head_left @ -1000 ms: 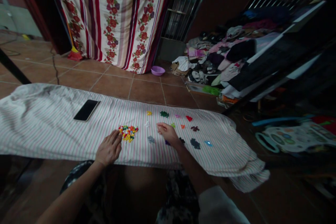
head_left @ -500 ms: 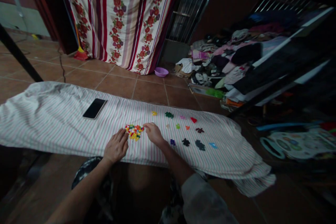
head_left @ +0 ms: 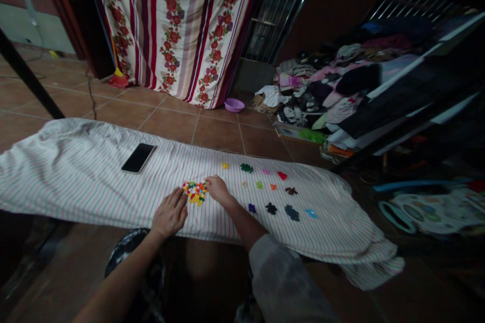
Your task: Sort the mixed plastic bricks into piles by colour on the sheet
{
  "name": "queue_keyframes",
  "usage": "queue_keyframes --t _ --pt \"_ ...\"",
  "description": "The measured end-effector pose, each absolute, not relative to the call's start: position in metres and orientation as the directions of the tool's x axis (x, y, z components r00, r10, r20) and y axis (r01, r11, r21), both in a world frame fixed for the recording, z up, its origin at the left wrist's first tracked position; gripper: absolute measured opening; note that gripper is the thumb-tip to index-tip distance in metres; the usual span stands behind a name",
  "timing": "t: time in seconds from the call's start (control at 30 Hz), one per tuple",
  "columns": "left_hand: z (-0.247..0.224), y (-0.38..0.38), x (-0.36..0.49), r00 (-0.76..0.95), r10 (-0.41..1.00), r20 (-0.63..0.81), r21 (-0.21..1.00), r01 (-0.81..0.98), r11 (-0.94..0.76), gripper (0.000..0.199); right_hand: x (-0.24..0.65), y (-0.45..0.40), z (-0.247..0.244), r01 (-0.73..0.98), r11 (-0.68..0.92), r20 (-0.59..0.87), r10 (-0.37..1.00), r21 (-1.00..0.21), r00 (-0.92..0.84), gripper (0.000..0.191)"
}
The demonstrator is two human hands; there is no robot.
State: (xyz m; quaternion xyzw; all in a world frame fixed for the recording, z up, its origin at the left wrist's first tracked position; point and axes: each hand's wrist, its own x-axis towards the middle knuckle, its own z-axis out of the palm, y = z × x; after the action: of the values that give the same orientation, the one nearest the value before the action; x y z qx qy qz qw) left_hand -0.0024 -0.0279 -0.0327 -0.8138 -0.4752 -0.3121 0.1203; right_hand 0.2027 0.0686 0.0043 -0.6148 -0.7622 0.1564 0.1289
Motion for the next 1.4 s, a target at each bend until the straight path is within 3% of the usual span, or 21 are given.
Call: queue_keyframes --t 0.33,1.07,1.23,1.4 --pt "-0.031 -0.029 -0.002 0.358 0.692 0.627 0.076 0.856 -0.511 0.038 0.2 0.071 0.007 0.879 0.083 -0.049 0.992 -0.47 -0.119 0.014" --pt "-0.032 -0.028 -0.003 0.363 0.687 0.63 0.084 0.847 -0.525 0.039 0.23 0.057 0.007 0.639 0.148 0.12 0.989 -0.755 -0.087 0.014" --pt "-0.033 -0.027 -0.002 0.364 0.673 0.644 0.065 0.851 -0.522 0.041 0.272 0.052 0.008 0.571 0.111 0.161 0.986 -0.814 0.037 0.02" --pt "-0.035 -0.027 -0.003 0.36 0.652 0.667 0.05 0.852 -0.521 0.045 0.328 0.048 0.01 0.589 -0.029 0.144 0.959 -0.807 0.246 0.024"
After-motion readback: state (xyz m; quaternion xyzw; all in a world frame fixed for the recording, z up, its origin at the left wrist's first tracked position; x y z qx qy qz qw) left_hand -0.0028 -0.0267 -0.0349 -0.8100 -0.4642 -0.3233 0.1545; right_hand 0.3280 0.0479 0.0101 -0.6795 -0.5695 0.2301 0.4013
